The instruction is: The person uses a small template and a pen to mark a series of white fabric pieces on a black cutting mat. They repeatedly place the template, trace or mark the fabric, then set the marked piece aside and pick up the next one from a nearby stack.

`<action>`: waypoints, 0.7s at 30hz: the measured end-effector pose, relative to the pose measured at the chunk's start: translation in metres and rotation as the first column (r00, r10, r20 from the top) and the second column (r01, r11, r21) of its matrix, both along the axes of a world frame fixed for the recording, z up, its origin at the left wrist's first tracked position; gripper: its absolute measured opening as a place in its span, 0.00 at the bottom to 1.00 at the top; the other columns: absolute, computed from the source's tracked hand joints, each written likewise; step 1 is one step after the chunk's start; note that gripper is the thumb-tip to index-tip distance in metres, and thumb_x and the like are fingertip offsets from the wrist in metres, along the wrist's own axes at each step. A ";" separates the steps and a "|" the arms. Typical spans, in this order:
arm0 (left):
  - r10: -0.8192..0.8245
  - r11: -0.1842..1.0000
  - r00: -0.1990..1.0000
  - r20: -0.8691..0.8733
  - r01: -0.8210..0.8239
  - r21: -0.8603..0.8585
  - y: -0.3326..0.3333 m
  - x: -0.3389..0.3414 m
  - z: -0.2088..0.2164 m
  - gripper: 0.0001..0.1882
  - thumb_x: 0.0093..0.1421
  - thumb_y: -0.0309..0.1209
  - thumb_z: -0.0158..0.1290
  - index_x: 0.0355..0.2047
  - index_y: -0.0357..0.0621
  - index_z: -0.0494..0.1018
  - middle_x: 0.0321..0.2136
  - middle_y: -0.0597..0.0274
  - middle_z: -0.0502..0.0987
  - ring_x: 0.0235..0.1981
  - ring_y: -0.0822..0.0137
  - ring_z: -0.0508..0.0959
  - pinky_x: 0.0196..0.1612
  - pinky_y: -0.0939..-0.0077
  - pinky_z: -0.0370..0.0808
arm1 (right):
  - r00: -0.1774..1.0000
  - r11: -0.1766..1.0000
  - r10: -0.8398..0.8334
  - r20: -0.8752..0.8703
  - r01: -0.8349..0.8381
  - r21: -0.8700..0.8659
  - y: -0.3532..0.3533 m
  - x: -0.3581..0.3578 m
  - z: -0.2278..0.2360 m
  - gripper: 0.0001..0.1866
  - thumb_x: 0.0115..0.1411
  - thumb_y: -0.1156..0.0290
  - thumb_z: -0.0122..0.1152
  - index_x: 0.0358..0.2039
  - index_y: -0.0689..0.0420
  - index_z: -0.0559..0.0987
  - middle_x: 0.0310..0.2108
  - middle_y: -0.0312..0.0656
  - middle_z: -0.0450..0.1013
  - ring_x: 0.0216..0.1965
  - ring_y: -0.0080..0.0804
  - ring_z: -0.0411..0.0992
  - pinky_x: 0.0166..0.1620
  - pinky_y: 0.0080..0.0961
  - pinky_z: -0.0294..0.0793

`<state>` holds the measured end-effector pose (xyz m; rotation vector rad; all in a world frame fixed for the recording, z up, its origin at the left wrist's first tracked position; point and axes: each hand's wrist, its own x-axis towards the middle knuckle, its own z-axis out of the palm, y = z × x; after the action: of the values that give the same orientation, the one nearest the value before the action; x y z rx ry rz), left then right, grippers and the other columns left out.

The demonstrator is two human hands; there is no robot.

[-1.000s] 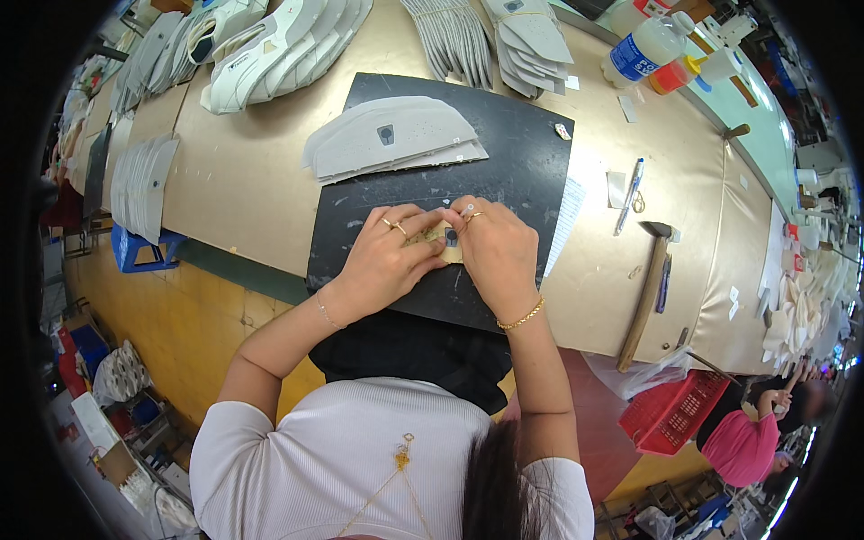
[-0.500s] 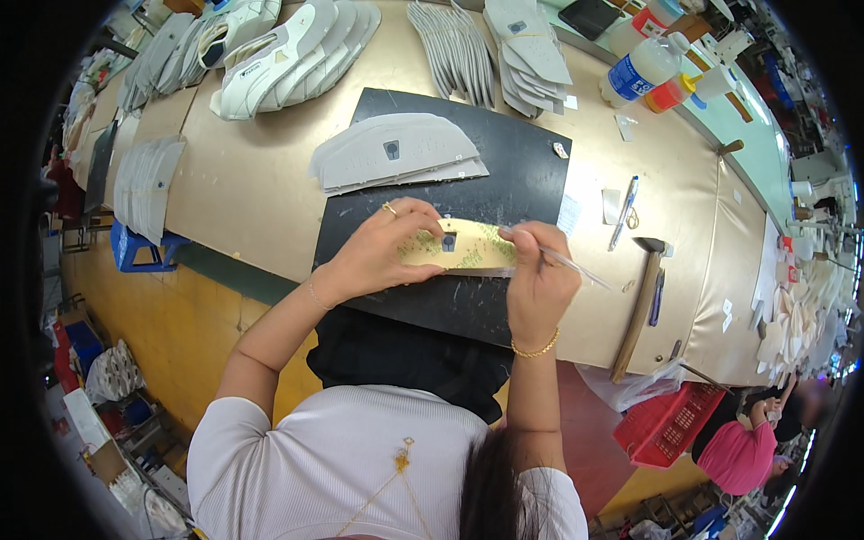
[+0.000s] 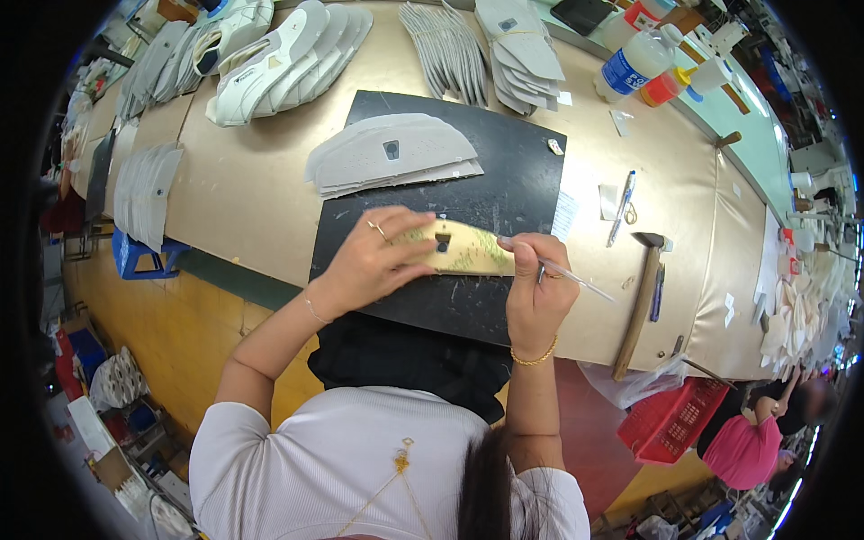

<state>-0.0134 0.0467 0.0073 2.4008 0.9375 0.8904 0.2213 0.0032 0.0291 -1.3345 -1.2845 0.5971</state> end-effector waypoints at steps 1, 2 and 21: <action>-0.002 1.000 1.000 -0.003 0.002 -0.014 -0.005 0.002 -0.005 0.18 0.48 0.33 0.71 0.40 0.45 0.83 0.54 0.59 0.78 0.54 0.53 0.76 0.58 0.60 0.71 | 1.000 1.000 0.021 0.019 -0.021 -0.013 -0.002 0.001 0.000 0.13 0.73 0.66 0.55 0.38 0.65 0.76 0.33 0.44 0.78 0.36 0.30 0.79 0.44 0.24 0.77; -0.004 1.000 1.000 -0.005 0.004 -0.028 -0.009 0.004 -0.010 0.18 0.48 0.33 0.71 0.40 0.45 0.83 0.54 0.59 0.78 0.54 0.54 0.76 0.58 0.60 0.71 | 0.998 0.999 0.042 0.038 -0.041 -0.027 -0.003 0.002 0.000 0.14 0.74 0.65 0.53 0.39 0.66 0.75 0.34 0.45 0.78 0.38 0.31 0.80 0.46 0.25 0.79; 0.040 0.995 0.999 -0.014 -0.041 -0.092 -0.012 0.001 -0.017 0.19 0.48 0.35 0.71 0.41 0.45 0.84 0.54 0.59 0.78 0.54 0.54 0.75 0.59 0.61 0.71 | 0.999 0.999 0.037 0.031 -0.036 -0.034 -0.003 -0.009 -0.002 0.12 0.70 0.69 0.60 0.34 0.64 0.80 0.29 0.41 0.77 0.29 0.27 0.73 0.34 0.22 0.71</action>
<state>-0.0128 0.0350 -0.0096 2.3193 1.0126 0.8300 0.2127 -0.0002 0.0273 -1.3554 -1.3316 0.6279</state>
